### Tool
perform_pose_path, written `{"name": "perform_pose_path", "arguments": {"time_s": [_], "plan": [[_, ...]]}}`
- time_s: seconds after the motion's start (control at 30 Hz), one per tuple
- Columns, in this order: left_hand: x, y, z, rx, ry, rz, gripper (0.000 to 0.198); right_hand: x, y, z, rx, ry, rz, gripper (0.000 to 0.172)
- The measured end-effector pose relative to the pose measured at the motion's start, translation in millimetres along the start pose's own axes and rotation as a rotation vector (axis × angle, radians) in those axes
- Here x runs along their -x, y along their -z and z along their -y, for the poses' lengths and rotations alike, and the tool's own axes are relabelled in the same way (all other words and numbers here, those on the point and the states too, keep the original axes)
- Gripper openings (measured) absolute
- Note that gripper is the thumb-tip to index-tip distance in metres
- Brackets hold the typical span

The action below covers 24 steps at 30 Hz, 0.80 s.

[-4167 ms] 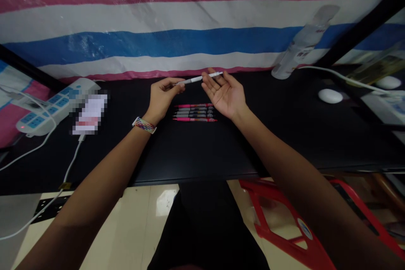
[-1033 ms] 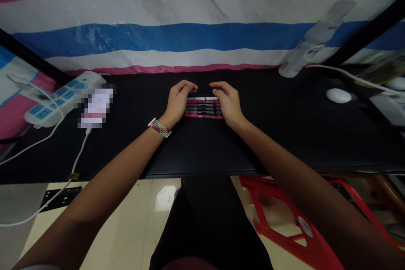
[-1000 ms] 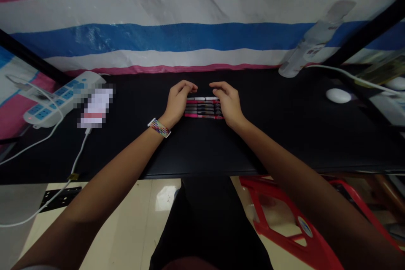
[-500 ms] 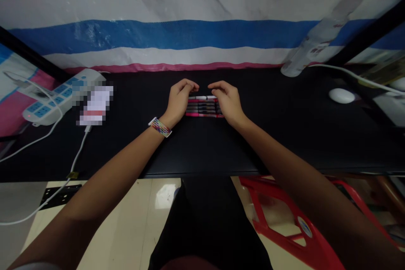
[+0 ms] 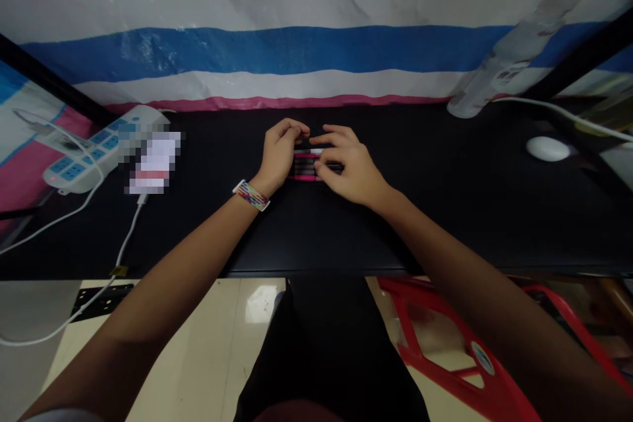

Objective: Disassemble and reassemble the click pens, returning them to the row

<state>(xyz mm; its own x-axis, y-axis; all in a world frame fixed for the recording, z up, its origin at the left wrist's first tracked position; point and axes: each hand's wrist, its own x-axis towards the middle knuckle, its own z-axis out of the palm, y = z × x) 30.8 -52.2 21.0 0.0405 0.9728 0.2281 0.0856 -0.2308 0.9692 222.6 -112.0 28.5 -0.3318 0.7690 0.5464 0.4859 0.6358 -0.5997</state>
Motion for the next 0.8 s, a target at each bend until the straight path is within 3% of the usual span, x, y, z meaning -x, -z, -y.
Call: {"name": "perform_pose_path", "arguments": {"time_s": [0.17, 0.33, 0.5, 0.7, 0.8], "plan": [[-1, 1.2, 0, 0.071, 0.044, -0.012, 0.022, 2, -3, 9, 0.007, 0.155, 0.130, 0.025], [-4, 3.1, 5, 0.040, 0.013, -0.012, 0.021, 2, -1, 7, 0.023, 0.115, 0.071, 0.021], [-4, 3.8, 9, 0.043, 0.016, -0.012, 0.024, 2, 0, 7, 0.044, 0.148, 0.135, 0.021], [-4, -0.4, 10, 0.078, 0.038, -0.118, 0.022, 3, 3, 7, 0.110, 0.166, 0.168, 0.011], [-6, 0.6, 13, 0.040, 0.031, -0.091, 0.022, 4, 4, 4, 0.122, 0.192, 0.219, 0.012]]}}
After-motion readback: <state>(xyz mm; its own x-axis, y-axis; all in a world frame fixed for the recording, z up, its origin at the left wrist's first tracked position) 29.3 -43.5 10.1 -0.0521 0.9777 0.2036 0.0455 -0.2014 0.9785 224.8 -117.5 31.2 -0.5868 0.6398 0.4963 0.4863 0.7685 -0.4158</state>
